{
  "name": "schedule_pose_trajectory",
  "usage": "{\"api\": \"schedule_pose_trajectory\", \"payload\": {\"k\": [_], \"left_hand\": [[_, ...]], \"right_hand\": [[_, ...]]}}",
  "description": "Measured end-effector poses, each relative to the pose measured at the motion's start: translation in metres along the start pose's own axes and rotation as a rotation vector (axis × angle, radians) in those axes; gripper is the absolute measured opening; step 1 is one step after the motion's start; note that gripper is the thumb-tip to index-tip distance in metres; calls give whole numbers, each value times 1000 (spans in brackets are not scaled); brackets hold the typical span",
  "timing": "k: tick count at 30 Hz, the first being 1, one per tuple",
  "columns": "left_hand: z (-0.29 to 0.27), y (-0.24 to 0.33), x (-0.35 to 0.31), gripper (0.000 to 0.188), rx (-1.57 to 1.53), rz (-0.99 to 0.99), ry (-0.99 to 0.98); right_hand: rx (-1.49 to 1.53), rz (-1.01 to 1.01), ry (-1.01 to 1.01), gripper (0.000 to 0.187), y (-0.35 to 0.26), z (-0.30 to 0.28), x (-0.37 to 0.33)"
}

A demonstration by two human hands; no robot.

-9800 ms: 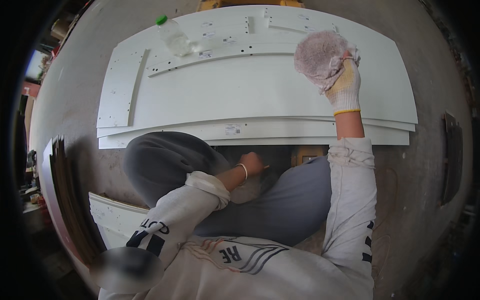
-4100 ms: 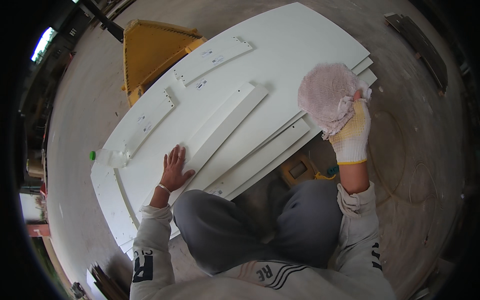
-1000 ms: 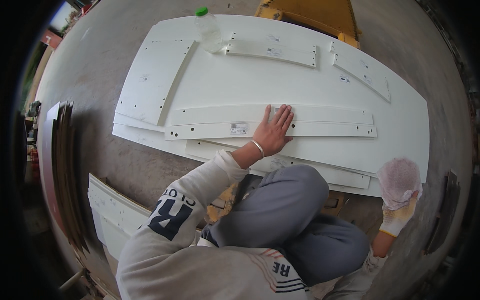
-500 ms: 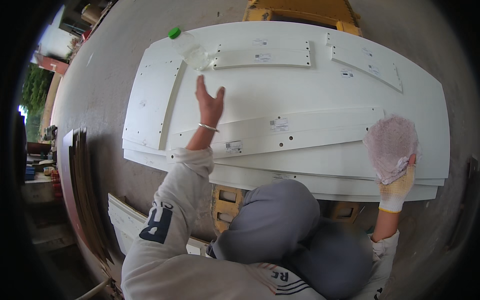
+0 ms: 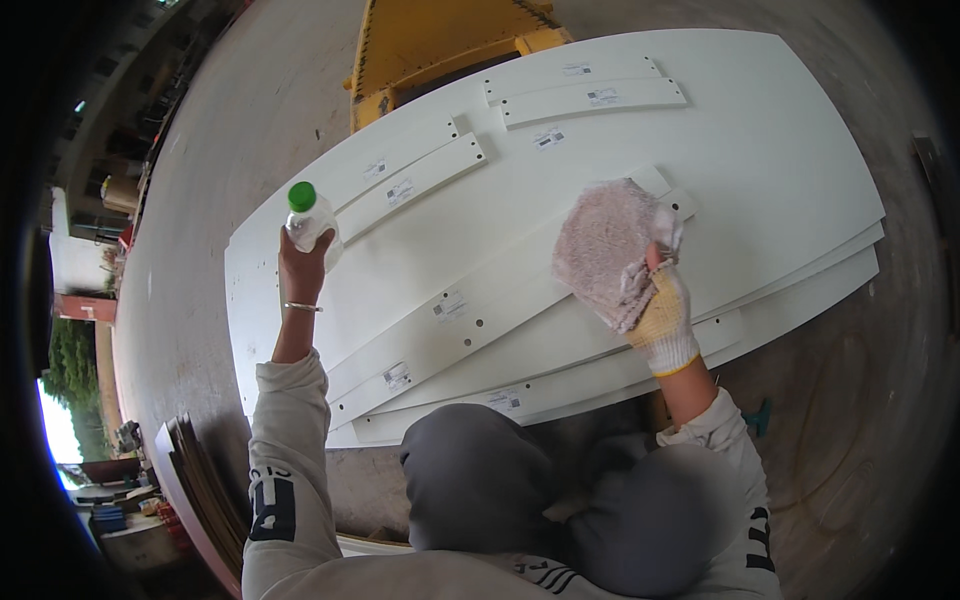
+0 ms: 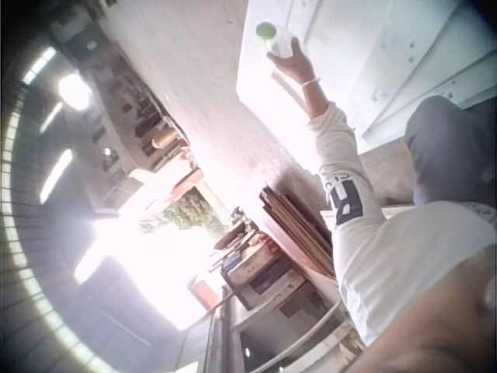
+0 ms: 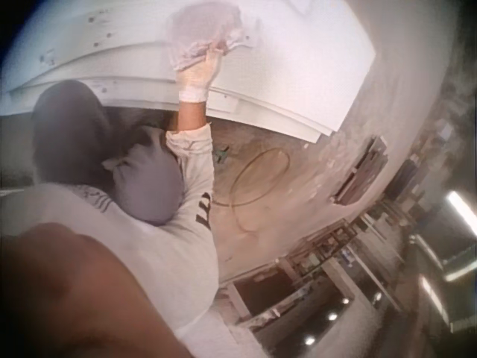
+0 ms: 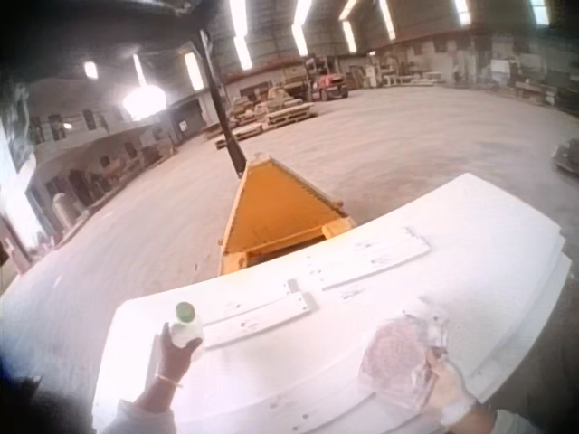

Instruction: The person sits on the floor and wipes white flat panels with a cloth, occasionally using a plastic bottle to apply liquid. They then use a blue scraper to remove labels from the panels.

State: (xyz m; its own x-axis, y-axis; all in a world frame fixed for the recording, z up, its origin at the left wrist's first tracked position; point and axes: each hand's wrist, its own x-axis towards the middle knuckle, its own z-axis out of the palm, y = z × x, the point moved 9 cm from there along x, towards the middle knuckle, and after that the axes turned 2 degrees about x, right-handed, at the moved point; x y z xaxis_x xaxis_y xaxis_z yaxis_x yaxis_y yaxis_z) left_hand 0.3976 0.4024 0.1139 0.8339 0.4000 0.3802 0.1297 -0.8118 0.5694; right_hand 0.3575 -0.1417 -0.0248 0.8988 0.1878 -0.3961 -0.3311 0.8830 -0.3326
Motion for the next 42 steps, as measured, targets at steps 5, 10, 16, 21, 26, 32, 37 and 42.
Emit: {"api": "schedule_pose_trajectory", "payload": {"k": [5, 10, 16, 21, 26, 32, 37, 42], "left_hand": [[55, 163, -58, 45, 311, 546, -230], [74, 240, -83, 33, 571, 818, -287], [60, 300, -71, 29, 604, 916, -239], [55, 288, -95, 27, 614, 885, -356], [57, 201, -105, 46, 452, 637, -317], [22, 17, -86, 60, -196, -262, -189], [28, -20, -107, 71, -299, -340, -294], [38, -19, -224, 75, 412, 145, -384]], "right_hand": [[168, 205, -231, 23, 69, 18, 37], [196, 228, -65, 22, 92, 49, 20], [198, 223, -96, 20, 79, 55, 12], [285, 282, -217, 20, 90, 55, 12], [416, 427, -302, 27, 125, 78, 1], [298, 279, -103, 44, 79, 56, -11], [-193, -67, -433, 34, -49, -4, 11], [-1931, -1024, -294, 36, 6, 111, -16]]}}
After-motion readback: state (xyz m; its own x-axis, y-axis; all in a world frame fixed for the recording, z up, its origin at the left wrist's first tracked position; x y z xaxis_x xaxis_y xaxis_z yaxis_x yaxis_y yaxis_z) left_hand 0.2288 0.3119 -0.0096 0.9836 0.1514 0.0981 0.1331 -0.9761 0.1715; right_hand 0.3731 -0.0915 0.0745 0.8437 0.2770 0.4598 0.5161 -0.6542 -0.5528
